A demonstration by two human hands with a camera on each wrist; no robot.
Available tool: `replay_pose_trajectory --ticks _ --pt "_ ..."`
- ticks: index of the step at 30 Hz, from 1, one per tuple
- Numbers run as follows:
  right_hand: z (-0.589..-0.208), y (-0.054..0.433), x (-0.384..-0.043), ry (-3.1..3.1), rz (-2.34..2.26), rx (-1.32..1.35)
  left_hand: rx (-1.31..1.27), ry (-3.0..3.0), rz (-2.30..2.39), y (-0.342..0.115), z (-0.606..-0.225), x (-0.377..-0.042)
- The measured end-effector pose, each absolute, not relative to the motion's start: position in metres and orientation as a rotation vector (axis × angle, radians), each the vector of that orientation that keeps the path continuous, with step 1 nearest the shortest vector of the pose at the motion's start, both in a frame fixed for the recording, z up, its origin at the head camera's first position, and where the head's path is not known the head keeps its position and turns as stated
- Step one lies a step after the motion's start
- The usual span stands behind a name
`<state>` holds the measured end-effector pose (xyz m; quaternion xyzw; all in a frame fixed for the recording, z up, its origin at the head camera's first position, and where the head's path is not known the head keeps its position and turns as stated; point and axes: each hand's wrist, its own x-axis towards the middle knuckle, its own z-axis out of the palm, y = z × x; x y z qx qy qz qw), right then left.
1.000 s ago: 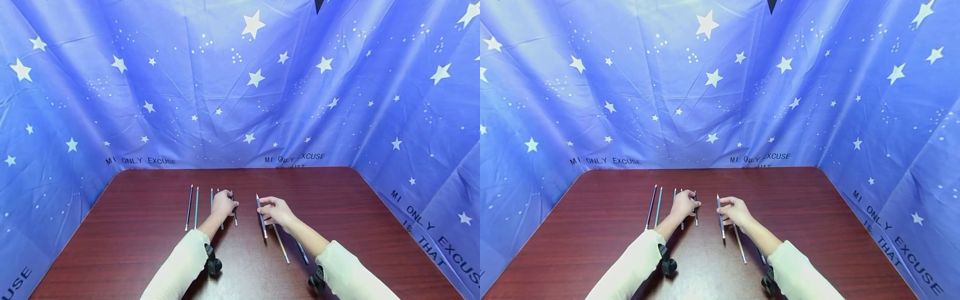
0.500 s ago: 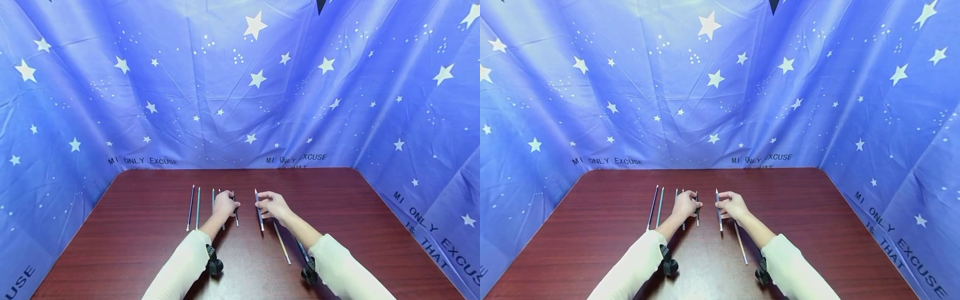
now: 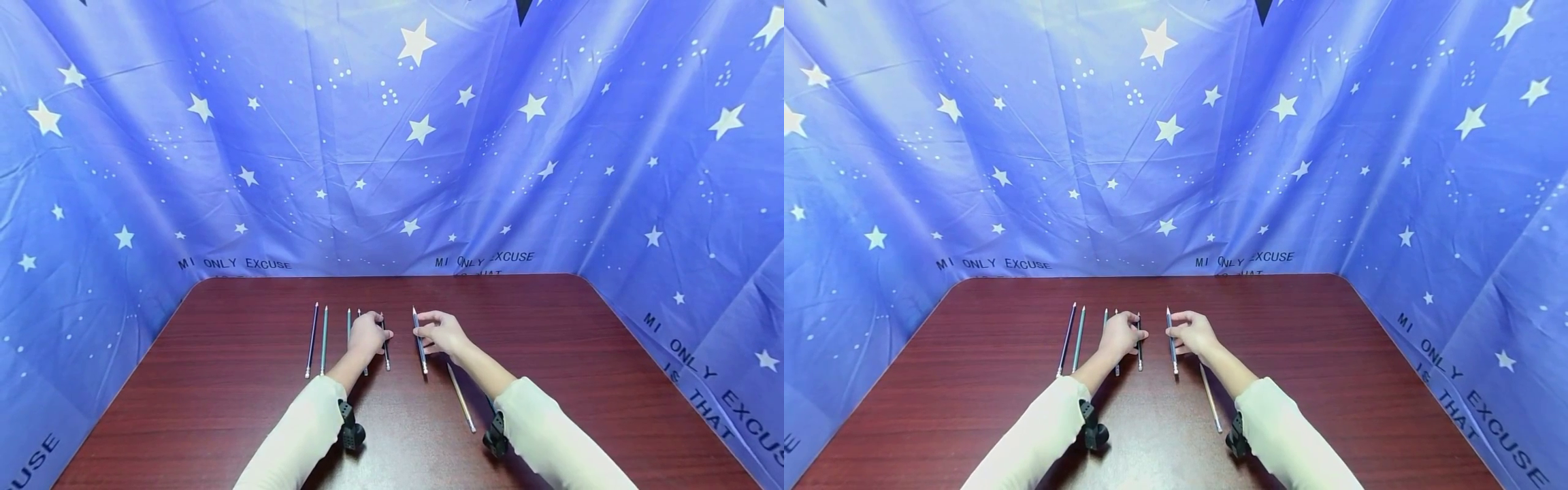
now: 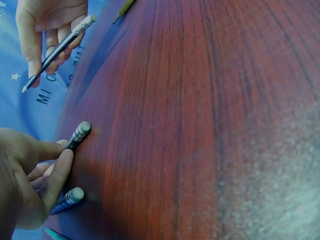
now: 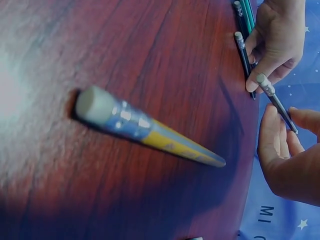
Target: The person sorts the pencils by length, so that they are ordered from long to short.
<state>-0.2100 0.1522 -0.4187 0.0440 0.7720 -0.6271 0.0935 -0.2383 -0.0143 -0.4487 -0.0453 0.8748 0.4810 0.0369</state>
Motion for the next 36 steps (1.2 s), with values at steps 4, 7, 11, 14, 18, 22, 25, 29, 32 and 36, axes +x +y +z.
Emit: replay_pose_trajectory --ticks 4,7,11,14,18,22,25,29,32,36 --pt "-0.42 0.148 -0.213 2.291 -1.856 0.139 -0.147 2.687 1.465 -0.014 -0.449 -0.239" --pt "-0.422 0.146 -0.217 2.294 -1.856 0.146 -0.15 2.688 1.452 -0.014 -0.449 -0.239" --pt "-0.426 0.145 -0.222 2.304 -1.857 0.153 -0.142 2.699 1.429 -0.014 -0.448 -0.239" --pt "-0.428 0.143 -0.226 2.306 -1.859 0.156 -0.132 2.713 1.416 -0.014 -0.449 -0.238" --pt "-0.429 0.14 -0.229 2.299 -1.864 0.156 -0.117 2.726 1.408 -0.013 -0.45 -0.238" --pt "-0.421 0.136 -0.225 2.293 -1.852 0.14 -0.107 2.718 1.417 -0.013 -0.449 -0.238" --pt "-0.417 0.133 -0.223 2.285 -1.841 0.139 -0.101 2.716 1.416 -0.013 -0.448 -0.238" --pt "-0.428 0.133 -0.231 2.286 -1.853 0.153 -0.094 2.716 1.402 -0.014 -0.446 -0.237" --pt "-0.436 0.132 -0.237 2.287 -1.86 0.177 -0.081 2.715 1.394 -0.014 -0.446 -0.237" --pt "-0.437 0.129 -0.239 2.286 -1.853 0.202 -0.071 2.725 1.374 -0.014 -0.447 -0.236"
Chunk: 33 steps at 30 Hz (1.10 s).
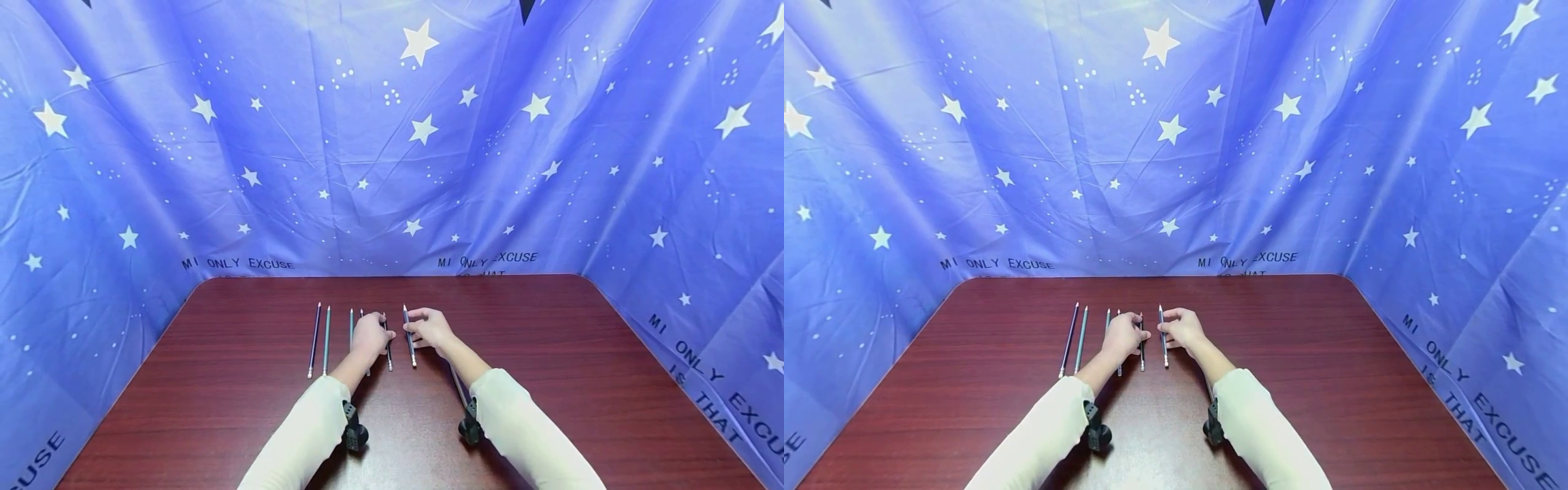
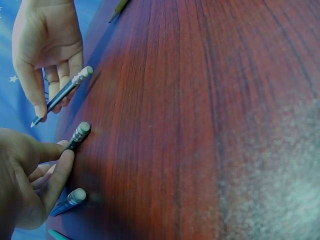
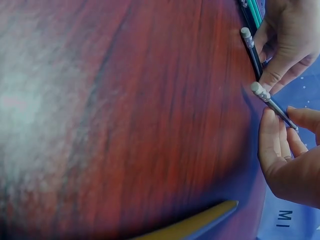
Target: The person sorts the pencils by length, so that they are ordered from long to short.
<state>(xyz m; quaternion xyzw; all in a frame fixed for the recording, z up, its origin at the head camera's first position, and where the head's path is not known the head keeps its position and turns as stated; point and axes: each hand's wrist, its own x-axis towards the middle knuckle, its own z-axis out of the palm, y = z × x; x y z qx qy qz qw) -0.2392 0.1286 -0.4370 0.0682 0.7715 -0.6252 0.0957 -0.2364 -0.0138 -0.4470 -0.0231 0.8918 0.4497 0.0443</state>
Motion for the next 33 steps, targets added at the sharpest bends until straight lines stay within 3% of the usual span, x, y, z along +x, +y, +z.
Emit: replay_pose_trajectory --ticks 33 --pt "-0.449 0.116 -0.24 2.684 -1.534 0.06 -0.014 2.903 1.225 -0.013 -0.447 -0.236"
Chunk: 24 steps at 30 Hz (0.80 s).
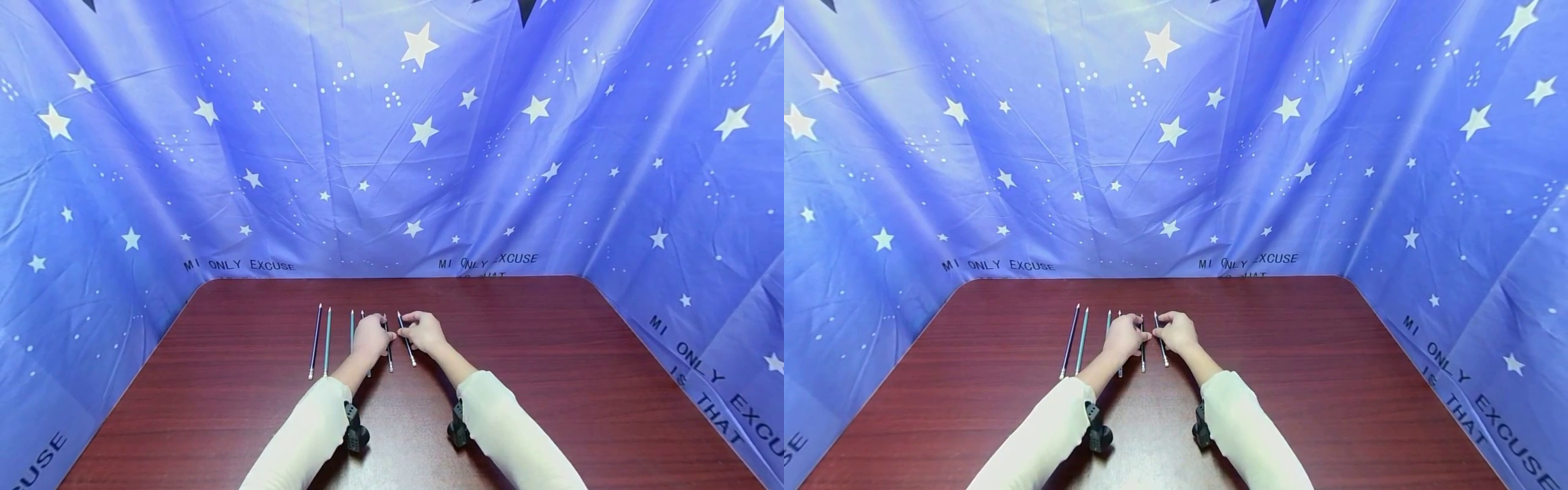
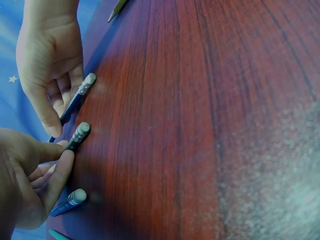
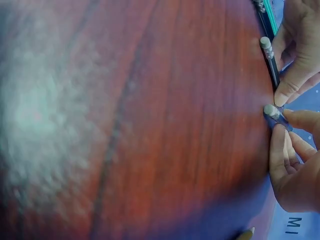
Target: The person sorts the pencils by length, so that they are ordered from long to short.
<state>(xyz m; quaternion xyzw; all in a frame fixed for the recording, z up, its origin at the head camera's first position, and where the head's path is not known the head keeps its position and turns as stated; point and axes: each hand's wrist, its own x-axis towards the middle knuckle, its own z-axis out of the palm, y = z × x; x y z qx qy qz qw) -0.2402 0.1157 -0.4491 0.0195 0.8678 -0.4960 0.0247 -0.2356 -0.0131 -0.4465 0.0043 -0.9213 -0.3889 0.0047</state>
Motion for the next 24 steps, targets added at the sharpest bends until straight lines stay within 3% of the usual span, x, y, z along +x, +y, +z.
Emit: replay_pose_trajectory --ticks 13,24 --pt "-0.4524 0.1114 -0.2413 2.917 -1.182 0.143 0.015 -2.901 -1.174 -0.0129 -0.4475 -0.2353" --pt "-0.4511 0.111 -0.2438 2.94 -1.155 0.115 0.022 -2.889 -1.229 -0.0124 -0.4471 -0.2363"
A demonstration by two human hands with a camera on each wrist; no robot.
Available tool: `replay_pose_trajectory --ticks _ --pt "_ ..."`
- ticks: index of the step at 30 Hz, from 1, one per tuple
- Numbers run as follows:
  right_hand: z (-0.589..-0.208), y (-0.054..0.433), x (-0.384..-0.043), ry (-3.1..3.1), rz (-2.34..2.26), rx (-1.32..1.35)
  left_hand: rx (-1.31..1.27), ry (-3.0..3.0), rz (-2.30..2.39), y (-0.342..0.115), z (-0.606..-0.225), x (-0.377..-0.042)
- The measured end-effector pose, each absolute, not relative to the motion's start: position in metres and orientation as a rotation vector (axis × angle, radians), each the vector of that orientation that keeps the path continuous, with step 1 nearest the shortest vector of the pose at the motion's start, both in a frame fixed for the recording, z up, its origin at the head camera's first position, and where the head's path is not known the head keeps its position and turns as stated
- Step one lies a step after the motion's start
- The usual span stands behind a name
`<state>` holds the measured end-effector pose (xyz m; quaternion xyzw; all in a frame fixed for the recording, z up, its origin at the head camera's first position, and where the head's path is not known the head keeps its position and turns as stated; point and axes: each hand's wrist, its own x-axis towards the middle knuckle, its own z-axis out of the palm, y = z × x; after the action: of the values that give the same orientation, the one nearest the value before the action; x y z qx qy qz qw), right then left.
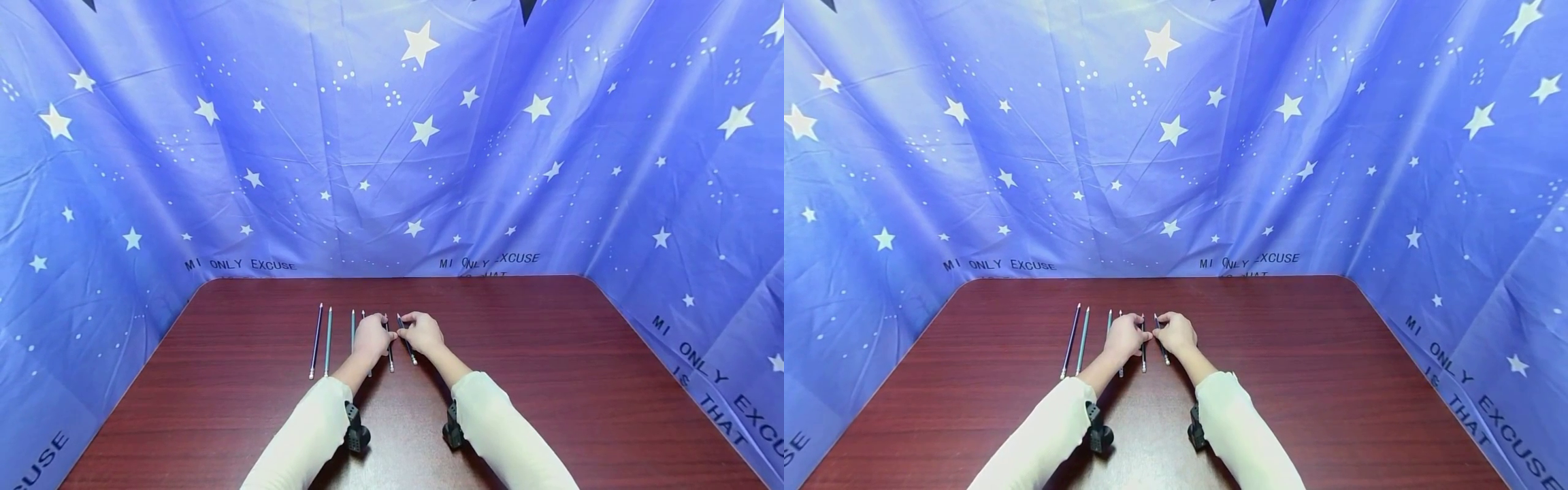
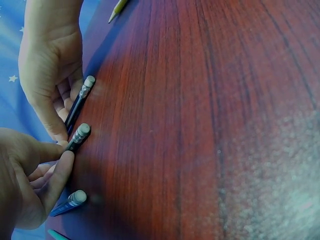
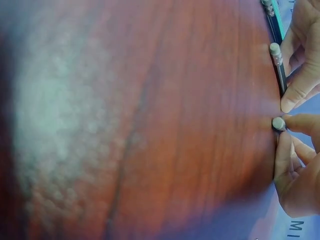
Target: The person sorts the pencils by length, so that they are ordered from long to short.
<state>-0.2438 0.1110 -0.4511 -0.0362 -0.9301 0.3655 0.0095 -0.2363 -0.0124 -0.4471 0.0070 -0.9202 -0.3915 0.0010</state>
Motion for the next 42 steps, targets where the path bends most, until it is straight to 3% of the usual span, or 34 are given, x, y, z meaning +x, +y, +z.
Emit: replay_pose_trajectory --ticks 12,26,42 --pt "-0.444 0.118 -0.24 -2.787 1.545 -0.028 0.044 -2.891 -1.286 -0.012 -0.444 -0.232" --pt "-0.425 0.15 -0.233 -2.831 1.389 0.032 -0.098 -2.893 -1.066 -0.009 -0.434 -0.223" --pt "-0.407 0.195 -0.213 -2.913 1.275 0.089 -0.349 -2.895 -1.294 0.013 -0.426 -0.196"
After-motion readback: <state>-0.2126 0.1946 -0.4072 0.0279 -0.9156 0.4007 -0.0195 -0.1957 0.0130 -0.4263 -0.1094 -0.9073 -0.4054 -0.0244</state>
